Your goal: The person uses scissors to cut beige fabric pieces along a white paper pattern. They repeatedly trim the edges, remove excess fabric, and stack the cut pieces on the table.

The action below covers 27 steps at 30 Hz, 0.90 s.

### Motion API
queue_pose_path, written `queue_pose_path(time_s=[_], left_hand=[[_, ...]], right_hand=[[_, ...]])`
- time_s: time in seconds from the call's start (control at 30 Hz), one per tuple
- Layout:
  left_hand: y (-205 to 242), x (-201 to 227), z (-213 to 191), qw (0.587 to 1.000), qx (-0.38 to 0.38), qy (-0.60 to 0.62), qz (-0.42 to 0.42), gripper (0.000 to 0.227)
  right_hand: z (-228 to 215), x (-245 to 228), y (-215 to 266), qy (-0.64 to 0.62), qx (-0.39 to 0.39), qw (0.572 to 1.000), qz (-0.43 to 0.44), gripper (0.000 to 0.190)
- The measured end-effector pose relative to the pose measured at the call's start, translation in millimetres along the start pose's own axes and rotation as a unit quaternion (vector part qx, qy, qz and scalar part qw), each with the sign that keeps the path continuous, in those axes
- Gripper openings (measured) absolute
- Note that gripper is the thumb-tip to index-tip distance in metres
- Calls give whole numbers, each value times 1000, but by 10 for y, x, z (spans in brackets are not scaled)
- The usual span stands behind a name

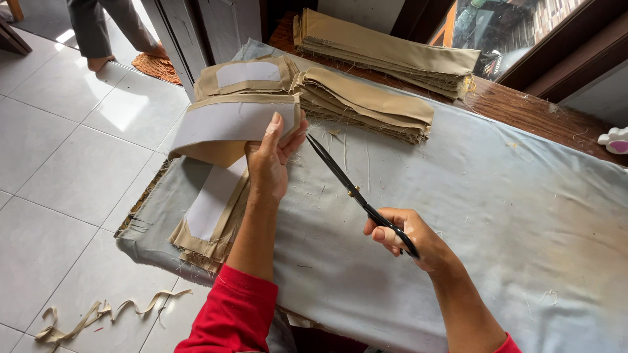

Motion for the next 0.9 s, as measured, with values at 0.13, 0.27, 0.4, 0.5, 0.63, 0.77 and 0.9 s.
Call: queue_pose_path(time_s=[0.13, 0.27, 0.4, 0.5, 0.63, 0.77, 0.9], left_hand=[[-23, -118, -40, 1000, -7, -2, -25, 36], [19, -111, 38, 999, -16, 17, -50, 36], [23, -148, 89, 996, -53, 39, -60, 40], [59, -171, 177, 992, -84, 59, -68, 46], [28, -260, 175, 988, -104, 91, -64, 46], [18, -183, 137, 991, -90, 73, -66, 45], [18, -58, 49, 996, -62, 14, -63, 37]], right_hand=[[-22, 1, -13, 7, 4, 1000, -4, 29], [-34, 45, -16, 4, 13, 1000, 0, 27], [41, -15, -27, -6, 26, 1000, 3, 24], [114, 8, -38, -23, 21, 1000, 6, 24], [167, 70, -53, -22, 17, 1000, 14, 23], [111, 33, -25, -17, 29, 999, 7, 22], [36, -72, 13, -8, 43, 999, -2, 21]])
Point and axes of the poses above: each hand's wrist, its own y-axis away from the middle knuckle, its own z-axis out of the palm, x = y × z, the point moved 10 cm from there along -y, towards the middle knuckle, and after that the axes turned 8 degrees about -x, right-handed, at the moved point
